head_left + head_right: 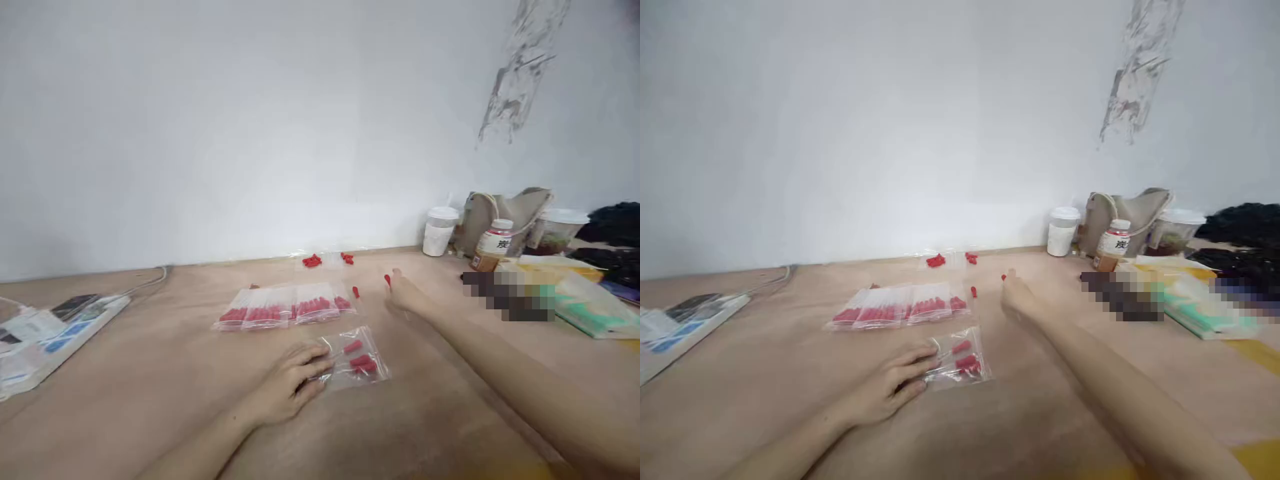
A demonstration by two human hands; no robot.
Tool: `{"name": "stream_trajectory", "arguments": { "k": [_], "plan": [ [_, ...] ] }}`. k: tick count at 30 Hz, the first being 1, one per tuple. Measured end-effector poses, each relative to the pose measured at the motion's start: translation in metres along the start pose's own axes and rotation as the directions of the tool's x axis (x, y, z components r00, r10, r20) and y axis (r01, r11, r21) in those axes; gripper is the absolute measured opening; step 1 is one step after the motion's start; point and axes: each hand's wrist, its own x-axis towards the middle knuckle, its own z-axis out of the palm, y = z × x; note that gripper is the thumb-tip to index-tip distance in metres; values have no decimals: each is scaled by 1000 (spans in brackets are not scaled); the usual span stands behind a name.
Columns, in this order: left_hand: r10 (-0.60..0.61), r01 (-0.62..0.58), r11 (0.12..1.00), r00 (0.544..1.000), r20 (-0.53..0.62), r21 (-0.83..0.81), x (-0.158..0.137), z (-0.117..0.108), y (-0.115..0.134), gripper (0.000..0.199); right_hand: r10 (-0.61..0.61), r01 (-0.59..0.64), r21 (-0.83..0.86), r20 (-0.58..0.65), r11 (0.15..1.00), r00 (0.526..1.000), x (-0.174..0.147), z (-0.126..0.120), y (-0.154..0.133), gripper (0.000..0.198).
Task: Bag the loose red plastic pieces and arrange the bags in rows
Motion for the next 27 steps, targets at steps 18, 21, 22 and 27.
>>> {"name": "stream_trajectory", "arguments": {
  "k": [18, 21, 22, 27],
  "plan": [
    [18, -17, 999, 1000, -20, 27, 1, 2, -3, 37, 167, -169, 833, 93, 527, 982, -84, 29, 6, 50],
    [5, -5, 1000, 1000, -13, 30, 1, 2, -3, 37, 128, -184, 837, 137, 515, 982, -93, 32, 6, 52],
    [4, -4, 1000, 1000, -13, 28, 1, 2, -2, 38, 107, -190, 839, 157, 510, 982, -95, 32, 7, 51],
    [13, -13, 1000, 999, -29, 22, 2, 1, -1, 39, 27, -253, 808, 282, 532, 959, -99, 27, 14, 42]
  ]
}}
